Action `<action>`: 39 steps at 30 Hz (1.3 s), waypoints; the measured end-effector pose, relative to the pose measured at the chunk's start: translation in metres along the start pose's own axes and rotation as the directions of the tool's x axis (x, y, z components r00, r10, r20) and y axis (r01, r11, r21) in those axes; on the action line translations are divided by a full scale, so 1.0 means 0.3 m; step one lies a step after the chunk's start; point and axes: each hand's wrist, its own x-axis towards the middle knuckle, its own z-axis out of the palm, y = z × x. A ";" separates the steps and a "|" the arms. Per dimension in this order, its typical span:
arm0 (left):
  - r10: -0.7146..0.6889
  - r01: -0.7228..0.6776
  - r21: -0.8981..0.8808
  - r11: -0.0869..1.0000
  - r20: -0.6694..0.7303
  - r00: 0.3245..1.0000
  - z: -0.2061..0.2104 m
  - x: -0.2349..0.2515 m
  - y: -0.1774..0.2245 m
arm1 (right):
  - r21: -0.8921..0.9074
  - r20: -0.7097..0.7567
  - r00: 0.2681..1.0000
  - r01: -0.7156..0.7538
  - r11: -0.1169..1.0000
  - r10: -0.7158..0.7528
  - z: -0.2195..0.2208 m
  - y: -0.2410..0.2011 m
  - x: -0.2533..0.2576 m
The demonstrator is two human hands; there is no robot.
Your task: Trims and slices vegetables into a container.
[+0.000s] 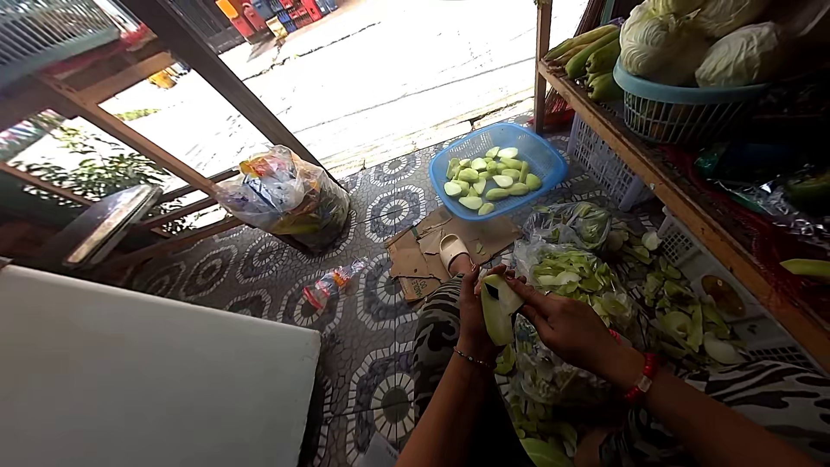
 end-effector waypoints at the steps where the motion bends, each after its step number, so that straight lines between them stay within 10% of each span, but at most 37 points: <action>1: 0.029 -0.029 0.005 1.000 0.003 1.000 0.000 -0.001 -0.007 | 0.006 0.008 1.000 -0.026 1.000 0.026 0.000 -0.004 0.003; 10: 0.234 -0.241 0.135 0.961 0.070 0.970 0.000 -0.009 -0.052 | 0.127 0.086 0.985 -0.158 0.979 0.148 -0.003 -0.042 0.025; 19: -0.269 0.143 0.630 0.763 0.108 0.957 0.018 -0.052 0.031 | 0.097 0.357 0.924 -0.185 0.978 0.139 -0.183 0.060 0.022; 27: -0.433 0.209 0.676 0.707 0.181 0.883 -0.002 -0.077 0.072 | 0.138 0.188 0.972 0.116 0.984 -0.141 -0.200 0.126 -0.042; 33: -0.368 0.148 0.725 0.672 0.155 0.917 0.012 -0.076 0.031 | 0.229 0.320 0.946 -0.134 0.964 0.055 -0.186 0.081 -0.044; 39: -0.489 0.243 0.700 0.672 0.173 0.855 0.020 -0.073 0.061 | 0.196 0.194 0.976 0.059 0.979 -0.097 -0.211 0.130 -0.067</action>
